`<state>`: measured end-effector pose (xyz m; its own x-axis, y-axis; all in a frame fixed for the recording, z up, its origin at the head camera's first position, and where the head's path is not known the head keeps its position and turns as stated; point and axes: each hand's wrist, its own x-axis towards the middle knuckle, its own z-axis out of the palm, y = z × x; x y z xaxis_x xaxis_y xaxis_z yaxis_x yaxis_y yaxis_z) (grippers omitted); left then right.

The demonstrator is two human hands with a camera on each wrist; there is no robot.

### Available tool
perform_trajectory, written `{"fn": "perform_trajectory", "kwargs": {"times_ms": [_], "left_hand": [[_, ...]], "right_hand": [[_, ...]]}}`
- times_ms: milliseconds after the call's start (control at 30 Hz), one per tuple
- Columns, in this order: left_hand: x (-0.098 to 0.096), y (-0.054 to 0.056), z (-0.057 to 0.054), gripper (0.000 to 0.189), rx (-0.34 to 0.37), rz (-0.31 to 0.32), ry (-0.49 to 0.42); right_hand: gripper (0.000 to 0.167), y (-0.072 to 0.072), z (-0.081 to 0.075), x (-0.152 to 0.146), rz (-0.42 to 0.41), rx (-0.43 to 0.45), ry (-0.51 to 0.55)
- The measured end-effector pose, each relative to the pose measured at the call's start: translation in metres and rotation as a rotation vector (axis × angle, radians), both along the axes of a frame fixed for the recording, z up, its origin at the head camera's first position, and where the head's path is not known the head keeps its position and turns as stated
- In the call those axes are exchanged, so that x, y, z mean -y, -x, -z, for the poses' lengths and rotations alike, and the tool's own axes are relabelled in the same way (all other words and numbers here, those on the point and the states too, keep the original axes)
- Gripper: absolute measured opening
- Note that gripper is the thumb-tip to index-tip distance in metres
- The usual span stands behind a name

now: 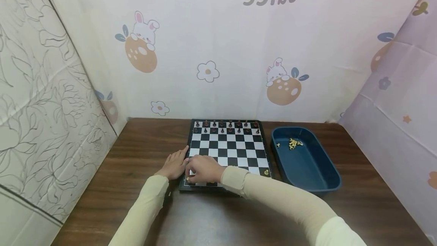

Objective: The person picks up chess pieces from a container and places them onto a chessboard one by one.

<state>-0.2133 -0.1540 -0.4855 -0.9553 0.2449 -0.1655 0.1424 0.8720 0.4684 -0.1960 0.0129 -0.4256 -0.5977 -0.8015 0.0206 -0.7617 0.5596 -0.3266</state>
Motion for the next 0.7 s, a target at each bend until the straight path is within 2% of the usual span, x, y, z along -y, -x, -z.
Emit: {"fn": "perform_trajectory", "kwargs": {"times_ms": [200,367,567,700], "left_hand": [[0.0,-0.001,-0.001,0.055,-0.002,0.008,0.005],[0.0,0.001,-0.002,0.055,-0.031,0.034,0.007],[0.0,0.001,-0.003,0.055,-0.035,0.027,-0.006],[0.001,0.0,-0.003,0.056,-0.02,0.014,0.005]], "right_hand": [[0.006,0.003,0.004,0.002,0.002,-0.019,-0.038],[0.009,0.006,0.002,-0.002,0.015,-0.04,-0.069],[0.015,0.006,-0.012,-0.016,0.036,-0.017,-0.061],[0.02,0.005,-0.027,-0.043,0.049,-0.029,-0.068]]}}
